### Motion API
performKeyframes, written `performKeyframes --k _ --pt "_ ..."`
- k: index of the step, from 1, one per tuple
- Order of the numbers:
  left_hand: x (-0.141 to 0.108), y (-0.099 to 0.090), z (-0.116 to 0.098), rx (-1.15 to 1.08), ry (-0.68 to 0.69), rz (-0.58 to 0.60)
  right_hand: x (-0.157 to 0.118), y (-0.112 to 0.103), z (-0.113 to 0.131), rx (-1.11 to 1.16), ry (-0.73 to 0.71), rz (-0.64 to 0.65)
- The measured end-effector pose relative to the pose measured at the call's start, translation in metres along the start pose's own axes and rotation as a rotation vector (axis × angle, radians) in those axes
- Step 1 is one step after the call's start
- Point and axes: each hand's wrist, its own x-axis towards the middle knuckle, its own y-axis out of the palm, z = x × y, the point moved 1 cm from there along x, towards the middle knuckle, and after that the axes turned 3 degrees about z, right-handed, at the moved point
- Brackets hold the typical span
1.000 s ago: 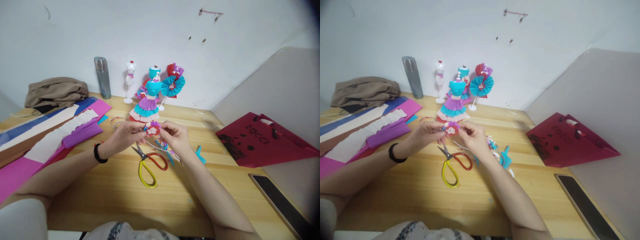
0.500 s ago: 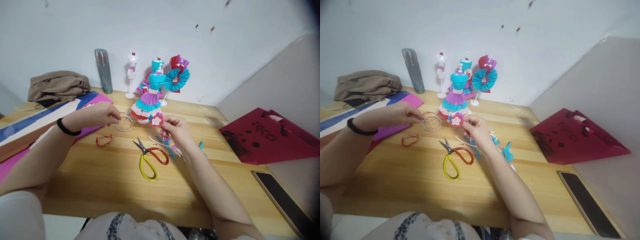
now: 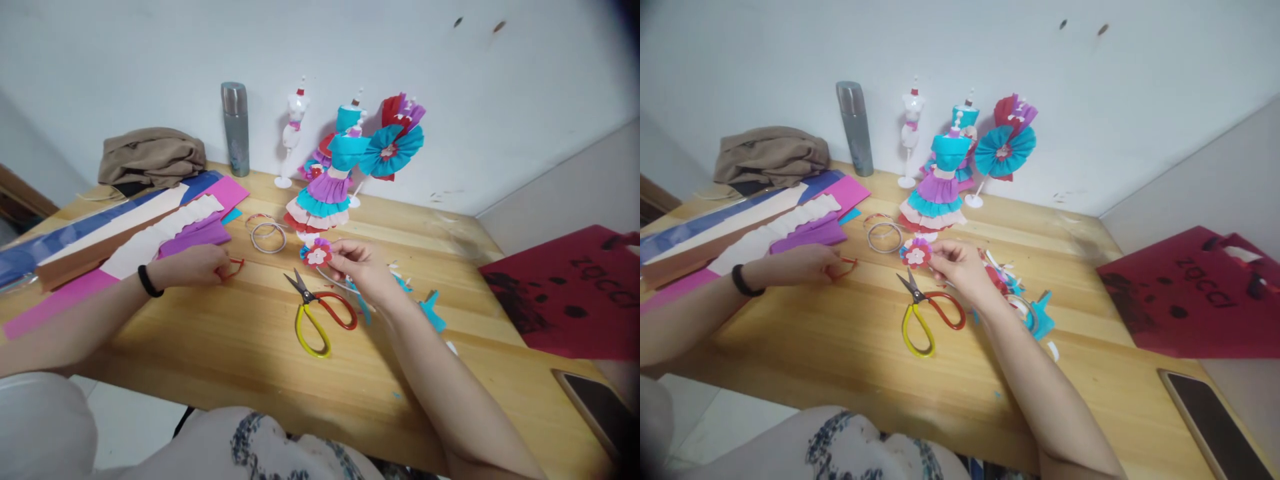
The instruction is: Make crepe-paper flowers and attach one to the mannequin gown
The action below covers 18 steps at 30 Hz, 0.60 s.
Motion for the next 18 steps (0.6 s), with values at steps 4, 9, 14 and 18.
performKeyframes --k 4,9,14,18 --pt "0.005 -0.004 0.001 -0.073 -0.093 0.046 0.000 0.002 -0.003 -0.018 -0.017 0.080" --pt "0.020 -0.027 -0.029 -0.564 -0.077 0.008 -0.004 0.005 0.004 -0.167 -0.243 0.230" --pt "0.046 -0.036 -0.071 -0.979 0.069 -0.052 -0.015 0.003 0.023 -0.396 -0.662 0.197" --pt "0.060 -0.043 -0.106 -1.069 0.211 -0.113 -0.032 -0.010 0.043 -0.647 -1.059 -0.058"
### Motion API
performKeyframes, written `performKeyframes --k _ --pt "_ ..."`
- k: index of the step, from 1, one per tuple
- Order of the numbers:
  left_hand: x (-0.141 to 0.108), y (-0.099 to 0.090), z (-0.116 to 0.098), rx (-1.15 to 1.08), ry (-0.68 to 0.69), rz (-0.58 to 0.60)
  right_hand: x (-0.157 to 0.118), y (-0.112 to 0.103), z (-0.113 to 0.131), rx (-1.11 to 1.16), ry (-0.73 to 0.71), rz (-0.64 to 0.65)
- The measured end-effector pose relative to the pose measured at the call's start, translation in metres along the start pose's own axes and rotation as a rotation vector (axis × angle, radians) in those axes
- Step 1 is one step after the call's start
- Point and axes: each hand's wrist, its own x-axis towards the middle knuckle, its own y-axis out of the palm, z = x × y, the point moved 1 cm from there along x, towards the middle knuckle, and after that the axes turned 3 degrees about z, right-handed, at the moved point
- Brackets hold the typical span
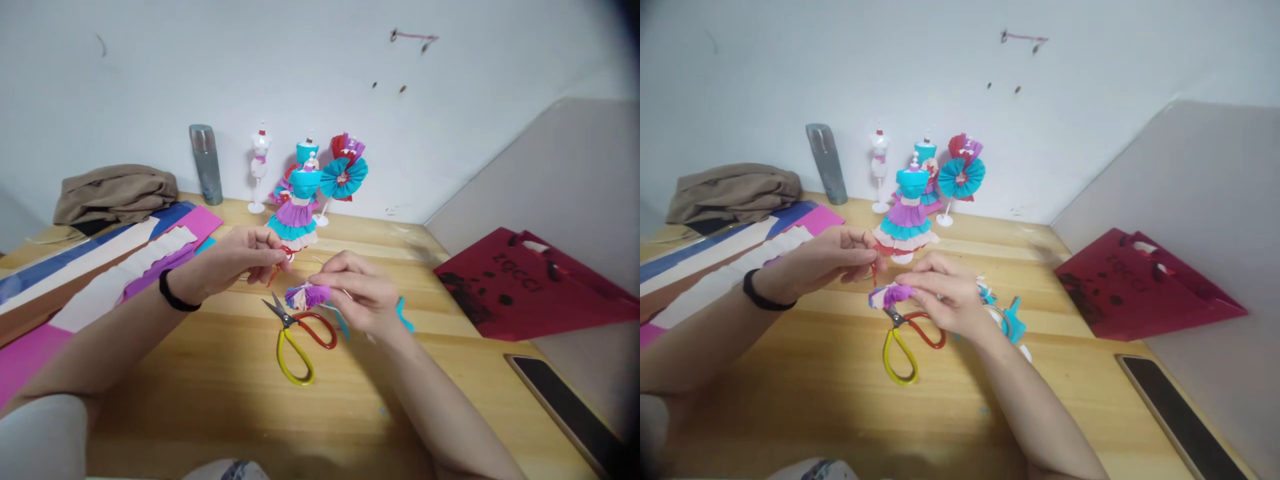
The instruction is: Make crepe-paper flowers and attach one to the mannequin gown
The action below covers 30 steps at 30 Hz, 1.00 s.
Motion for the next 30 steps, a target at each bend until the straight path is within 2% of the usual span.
performKeyframes --k 3,6,11,16,19,22,27,30 --pt "0.005 0.017 -0.016 0.010 0.104 0.000 0.001 -0.016 0.011 -0.319 -0.190 0.004" --pt "0.005 0.028 -0.025 0.025 0.164 -0.025 -0.001 -0.023 0.014 -0.445 -0.236 0.044" --pt "0.007 0.038 -0.023 0.189 0.249 -0.047 -0.008 -0.021 0.006 -0.435 -0.119 0.095" --pt "0.014 0.033 -0.013 0.359 0.287 -0.070 -0.004 -0.017 0.001 -0.420 -0.053 0.142" --pt "0.020 0.028 -0.010 0.375 0.249 -0.057 0.000 -0.016 0.002 -0.391 -0.071 0.168" --pt "0.024 0.024 -0.008 0.383 0.209 -0.034 -0.001 -0.014 0.002 -0.333 -0.026 0.210" --pt "0.026 0.014 -0.003 0.456 0.190 0.065 -0.003 -0.008 -0.003 -0.049 0.129 0.239" --pt "0.026 0.009 -0.003 0.510 0.166 0.105 0.001 -0.006 -0.003 0.140 0.322 0.241"
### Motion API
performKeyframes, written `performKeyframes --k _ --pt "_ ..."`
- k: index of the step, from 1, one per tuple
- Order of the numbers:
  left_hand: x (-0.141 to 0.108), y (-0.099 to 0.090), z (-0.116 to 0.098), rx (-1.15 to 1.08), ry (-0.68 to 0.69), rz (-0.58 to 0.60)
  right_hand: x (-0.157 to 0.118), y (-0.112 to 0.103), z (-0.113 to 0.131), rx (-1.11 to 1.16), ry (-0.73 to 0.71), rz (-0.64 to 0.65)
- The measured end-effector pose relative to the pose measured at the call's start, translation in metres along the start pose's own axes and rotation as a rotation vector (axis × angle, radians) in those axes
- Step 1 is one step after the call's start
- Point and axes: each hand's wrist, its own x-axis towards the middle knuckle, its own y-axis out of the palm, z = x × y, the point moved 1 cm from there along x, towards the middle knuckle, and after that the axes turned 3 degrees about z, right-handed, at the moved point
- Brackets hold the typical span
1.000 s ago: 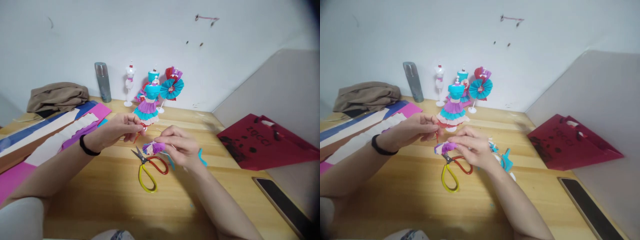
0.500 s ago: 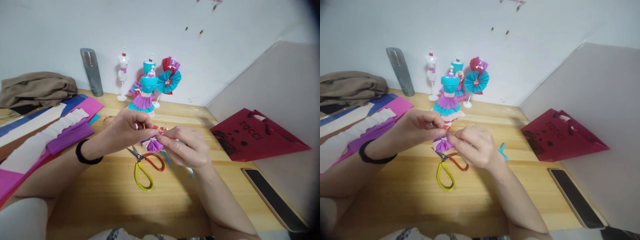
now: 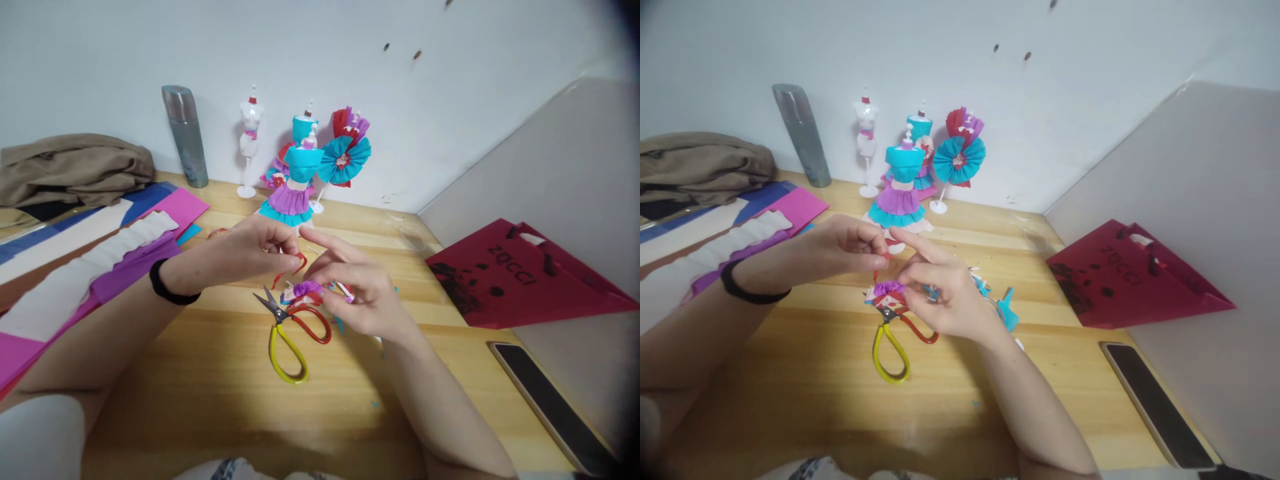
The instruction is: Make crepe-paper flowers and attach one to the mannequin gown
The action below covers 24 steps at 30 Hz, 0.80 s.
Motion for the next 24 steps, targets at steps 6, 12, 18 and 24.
performKeyframes --k 6,12,18,24 --pt "0.002 -0.002 0.000 0.029 -0.078 0.013 0.000 0.004 -0.006 0.441 0.321 -0.016" --pt "0.006 0.000 0.009 -0.169 -0.169 0.057 0.000 0.006 -0.020 0.757 0.512 -0.129" --pt "0.009 -0.002 0.021 -0.393 -0.257 0.032 0.004 0.003 -0.021 0.836 0.684 -0.195" --pt "0.010 -0.005 0.020 -0.394 -0.276 -0.061 0.004 0.004 -0.026 0.807 0.716 -0.197"
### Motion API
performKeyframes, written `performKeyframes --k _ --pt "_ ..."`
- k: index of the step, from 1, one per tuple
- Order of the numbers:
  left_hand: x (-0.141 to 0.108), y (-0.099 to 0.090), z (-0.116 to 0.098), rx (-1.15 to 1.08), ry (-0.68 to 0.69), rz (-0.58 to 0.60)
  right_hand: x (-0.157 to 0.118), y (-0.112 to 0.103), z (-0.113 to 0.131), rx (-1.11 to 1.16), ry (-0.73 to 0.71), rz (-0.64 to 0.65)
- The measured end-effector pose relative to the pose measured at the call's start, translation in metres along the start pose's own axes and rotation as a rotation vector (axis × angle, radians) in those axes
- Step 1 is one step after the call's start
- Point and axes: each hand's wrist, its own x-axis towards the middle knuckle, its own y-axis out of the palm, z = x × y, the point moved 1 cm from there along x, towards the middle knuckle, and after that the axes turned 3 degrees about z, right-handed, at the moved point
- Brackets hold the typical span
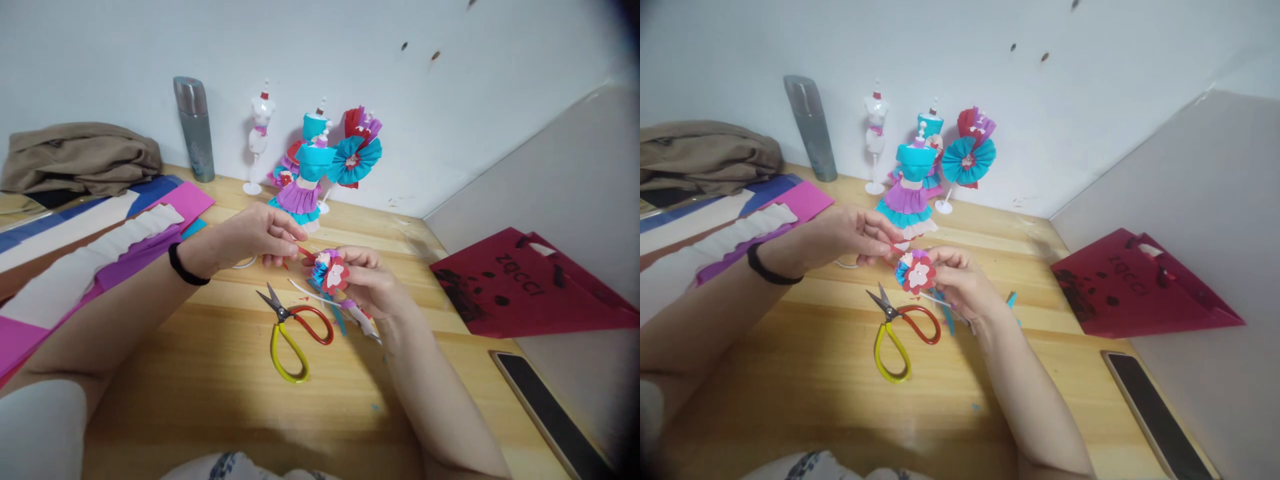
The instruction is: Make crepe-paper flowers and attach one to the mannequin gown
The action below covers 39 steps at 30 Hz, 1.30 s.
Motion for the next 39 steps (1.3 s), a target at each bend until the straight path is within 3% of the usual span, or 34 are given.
performKeyframes --k 12,18,24,33,39 --pt "-0.005 -0.002 -0.004 0.391 -0.025 -0.041 -0.002 -0.009 0.000 -0.076 -0.112 0.013" --pt "-0.005 -0.004 -0.003 0.462 0.068 -0.046 -0.003 -0.008 0.005 -0.247 -0.236 0.058" --pt "-0.001 -0.004 0.003 0.481 0.271 -0.106 -0.012 -0.002 0.015 -0.595 -0.506 0.118" --pt "-0.020 0.013 -0.015 0.378 0.286 -0.041 -0.024 0.012 0.013 -1.247 -1.111 -0.030" --pt "-0.031 0.018 -0.023 0.470 0.402 -0.076 -0.030 0.019 0.016 -1.402 -1.244 -0.107"
